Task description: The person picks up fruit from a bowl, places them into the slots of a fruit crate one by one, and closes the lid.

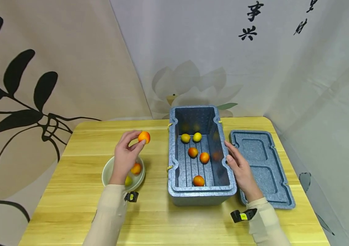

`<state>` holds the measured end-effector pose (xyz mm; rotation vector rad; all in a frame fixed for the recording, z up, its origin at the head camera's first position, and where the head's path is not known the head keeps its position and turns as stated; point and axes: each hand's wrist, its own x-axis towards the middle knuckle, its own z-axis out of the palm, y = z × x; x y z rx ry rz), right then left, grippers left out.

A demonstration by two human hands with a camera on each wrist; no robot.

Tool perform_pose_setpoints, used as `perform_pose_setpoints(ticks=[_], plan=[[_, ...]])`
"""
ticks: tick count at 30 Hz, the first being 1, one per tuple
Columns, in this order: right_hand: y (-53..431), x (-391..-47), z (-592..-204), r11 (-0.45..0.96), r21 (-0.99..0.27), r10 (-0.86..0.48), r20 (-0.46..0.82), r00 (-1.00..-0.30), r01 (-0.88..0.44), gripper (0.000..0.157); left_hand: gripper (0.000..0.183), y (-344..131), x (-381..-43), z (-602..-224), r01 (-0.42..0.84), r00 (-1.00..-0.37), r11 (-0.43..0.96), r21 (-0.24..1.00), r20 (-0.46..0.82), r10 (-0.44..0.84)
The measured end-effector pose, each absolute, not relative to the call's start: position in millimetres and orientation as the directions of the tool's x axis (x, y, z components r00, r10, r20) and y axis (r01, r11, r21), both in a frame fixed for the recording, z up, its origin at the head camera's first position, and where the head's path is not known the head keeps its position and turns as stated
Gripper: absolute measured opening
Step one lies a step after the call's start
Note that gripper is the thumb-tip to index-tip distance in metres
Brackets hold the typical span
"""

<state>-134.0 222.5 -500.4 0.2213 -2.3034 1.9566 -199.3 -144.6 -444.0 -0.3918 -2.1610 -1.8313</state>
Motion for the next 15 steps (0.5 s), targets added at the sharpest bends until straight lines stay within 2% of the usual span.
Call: perform_pose_setpoints(ticks=[8, 15], plan=[[221, -135, -500, 0.152, -0.972, -0.045, 0.173, -0.984, -0.178, 0.045, 0.033, -129, -217, -420, 0.428, -0.904, 0.149, 0.891, 0.424, 0.058], [223, -133, -500, 0.165, -0.970, -0.032, 0.174, -0.984, -0.177, 0.045, 0.034, -120, -241, -433, 0.480, -0.877, 0.139, 0.866, 0.472, 0.085]])
